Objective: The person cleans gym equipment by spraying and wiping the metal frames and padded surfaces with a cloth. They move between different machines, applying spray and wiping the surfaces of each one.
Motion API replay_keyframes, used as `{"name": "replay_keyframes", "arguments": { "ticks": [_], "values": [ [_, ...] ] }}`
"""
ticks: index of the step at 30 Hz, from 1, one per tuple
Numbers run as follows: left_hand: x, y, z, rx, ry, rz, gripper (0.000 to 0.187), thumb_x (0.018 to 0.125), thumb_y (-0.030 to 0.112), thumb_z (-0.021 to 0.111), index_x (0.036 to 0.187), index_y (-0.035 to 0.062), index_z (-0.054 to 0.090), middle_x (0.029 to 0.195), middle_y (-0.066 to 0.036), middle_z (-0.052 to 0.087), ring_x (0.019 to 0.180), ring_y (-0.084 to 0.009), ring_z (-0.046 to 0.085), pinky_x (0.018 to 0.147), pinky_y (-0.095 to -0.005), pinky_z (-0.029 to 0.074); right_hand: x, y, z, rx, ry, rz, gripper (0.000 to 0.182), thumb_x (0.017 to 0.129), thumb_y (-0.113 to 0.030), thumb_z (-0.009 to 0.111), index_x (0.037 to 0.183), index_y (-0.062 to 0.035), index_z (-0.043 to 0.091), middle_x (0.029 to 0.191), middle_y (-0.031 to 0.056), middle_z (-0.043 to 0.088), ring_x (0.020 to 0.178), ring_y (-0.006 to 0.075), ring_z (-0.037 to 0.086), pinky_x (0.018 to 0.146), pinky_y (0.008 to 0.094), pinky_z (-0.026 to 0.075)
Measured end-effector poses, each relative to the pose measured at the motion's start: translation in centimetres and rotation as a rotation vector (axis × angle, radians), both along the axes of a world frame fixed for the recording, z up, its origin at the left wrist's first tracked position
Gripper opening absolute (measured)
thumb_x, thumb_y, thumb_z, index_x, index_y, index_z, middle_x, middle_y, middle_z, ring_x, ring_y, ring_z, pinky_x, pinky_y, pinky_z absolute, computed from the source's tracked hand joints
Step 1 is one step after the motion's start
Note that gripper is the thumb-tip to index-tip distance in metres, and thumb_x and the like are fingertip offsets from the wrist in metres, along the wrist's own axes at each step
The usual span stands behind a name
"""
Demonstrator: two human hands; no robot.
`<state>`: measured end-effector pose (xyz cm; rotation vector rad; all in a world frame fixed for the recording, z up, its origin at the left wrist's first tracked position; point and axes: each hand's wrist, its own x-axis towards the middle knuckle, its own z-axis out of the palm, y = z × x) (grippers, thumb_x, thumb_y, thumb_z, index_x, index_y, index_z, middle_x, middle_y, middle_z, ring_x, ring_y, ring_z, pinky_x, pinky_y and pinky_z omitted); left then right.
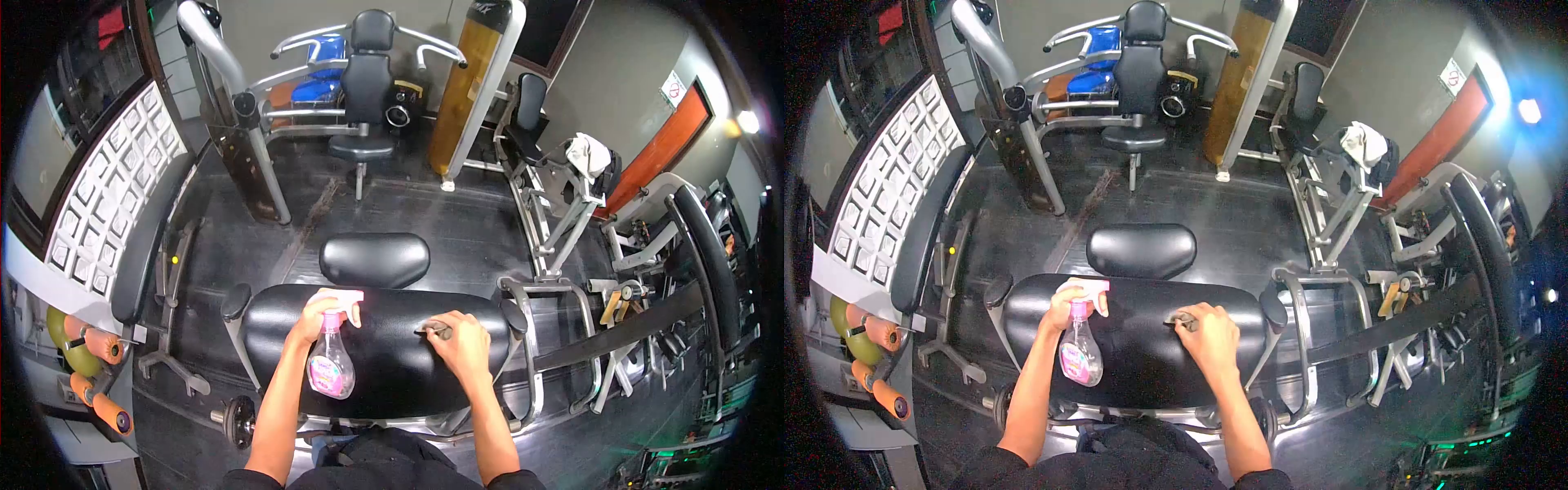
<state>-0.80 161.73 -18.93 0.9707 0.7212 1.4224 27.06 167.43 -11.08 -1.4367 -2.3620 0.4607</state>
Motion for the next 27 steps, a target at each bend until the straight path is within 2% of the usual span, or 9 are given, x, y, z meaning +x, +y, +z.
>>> {"name": "replay_keyframes", "arguments": {
  "ticks": [2,7,11,12,16,18,20,24,27],
  "values": [
    [-1.0,-0.2,-1.3,0.008,-0.038,-0.029,0.040,0.086,0.029,0.053,0.096,-0.0060,0.069,0.081,-0.018,0.068,0.066,-0.0217,0.061,0.058,-0.0310,0.041,-2.4,0.5,-0.8,0.035,0.020,0.087,0.018,0.076,-0.023,0.075,0.094,-0.0188,0.075,0.094,0.0002,0.071,0.089,0.0249,0.065,0.076,0.0383,0.054],
    [-0.1,-0.8,0.5,-0.108,0.107,0.072,0.045,0.085,0.031,0.053,0.099,-0.0085,0.068,0.080,-0.016,0.068,0.068,-0.0210,0.063,0.062,-0.0310,0.047,-8.9,2.1,-2.0,0.002,0.047,0.387,0.019,0.074,-0.022,0.074,0.093,-0.0200,0.074,0.093,-0.0001,0.070,0.087,0.0249,0.064,0.075,0.0405,0.055],
    [0.0,-1.5,1.4,-0.207,0.185,0.120,0.048,0.084,0.031,0.054,0.106,-0.0097,0.068,0.079,-0.016,0.068,0.073,-0.0229,0.065,0.071,-0.0328,0.051,-6.2,4.5,-0.5,-0.292,0.011,0.459,0.017,0.076,-0.028,0.073,0.093,-0.0243,0.076,0.094,0.0018,0.071,0.091,0.0264,0.068,0.081,0.0394,0.055],
    [0.0,-1.5,1.6,-0.217,0.179,0.120,0.048,0.084,0.031,0.054,0.106,-0.0097,0.068,0.079,-0.016,0.068,0.073,-0.0229,0.065,0.071,-0.0328,0.051,-4.6,5.2,0.1,-0.272,-0.013,0.435,0.019,0.077,-0.028,0.073,0.094,-0.0208,0.077,0.093,0.0042,0.072,0.088,0.0262,0.069,0.082,0.0367,0.054],
    [0.8,-1.4,2.7,-0.243,0.231,0.151,0.045,0.083,0.030,0.055,0.100,-0.0098,0.068,0.078,-0.015,0.067,0.072,-0.0233,0.065,0.070,-0.0328,0.051,0.2,7.6,1.3,-0.403,-0.080,0.367,0.020,0.076,-0.024,0.075,0.095,-0.0188,0.077,0.092,0.0053,0.072,0.089,0.0264,0.069,0.083,0.0349,0.053],
    [0.9,-1.3,3.2,-0.279,0.249,0.168,0.043,0.083,0.030,0.055,0.095,-0.0098,0.068,0.077,-0.015,0.067,0.072,-0.0231,0.065,0.070,-0.0328,0.050,0.1,8.1,1.2,-0.366,-0.043,0.433,0.018,0.078,-0.026,0.073,0.095,-0.0194,0.076,0.094,0.0023,0.071,0.091,0.0273,0.067,0.081,0.0399,0.054],
    [0.9,-1.1,3.4,-0.283,0.251,0.166,0.042,0.083,0.032,0.055,0.085,-0.0084,0.067,0.075,-0.015,0.067,0.072,-0.0225,0.065,0.068,-0.0321,0.049,-2.2,8.4,0.1,-0.304,-0.039,0.473,0.017,0.079,-0.025,0.073,0.094,-0.0193,0.075,0.093,0.0024,0.070,0.091,0.0269,0.067,0.080,0.0400,0.054],
    [1.0,-1.3,3.6,-0.365,0.183,0.210,0.046,0.081,0.038,0.056,0.081,-0.0068,0.066,0.075,-0.014,0.067,0.070,-0.0216,0.064,0.065,-0.0308,0.047,-8.1,9.0,-2.9,-0.163,0.046,0.615,0.016,0.080,-0.025,0.073,0.092,-0.0157,0.074,0.089,0.0051,0.069,0.088,0.0284,0.066,0.078,0.0409,0.054],
    [1.0,-1.3,4.0,-0.404,0.182,0.204,0.046,0.081,0.038,0.056,0.080,-0.0062,0.066,0.074,-0.014,0.067,0.069,-0.0211,0.063,0.065,-0.0305,0.047,-9.2,10.6,-3.4,-0.232,0.004,0.722,0.017,0.079,-0.026,0.073,0.092,-0.0140,0.075,0.091,0.0078,0.070,0.087,0.0300,0.066,0.079,0.0413,0.054]
  ]
}}
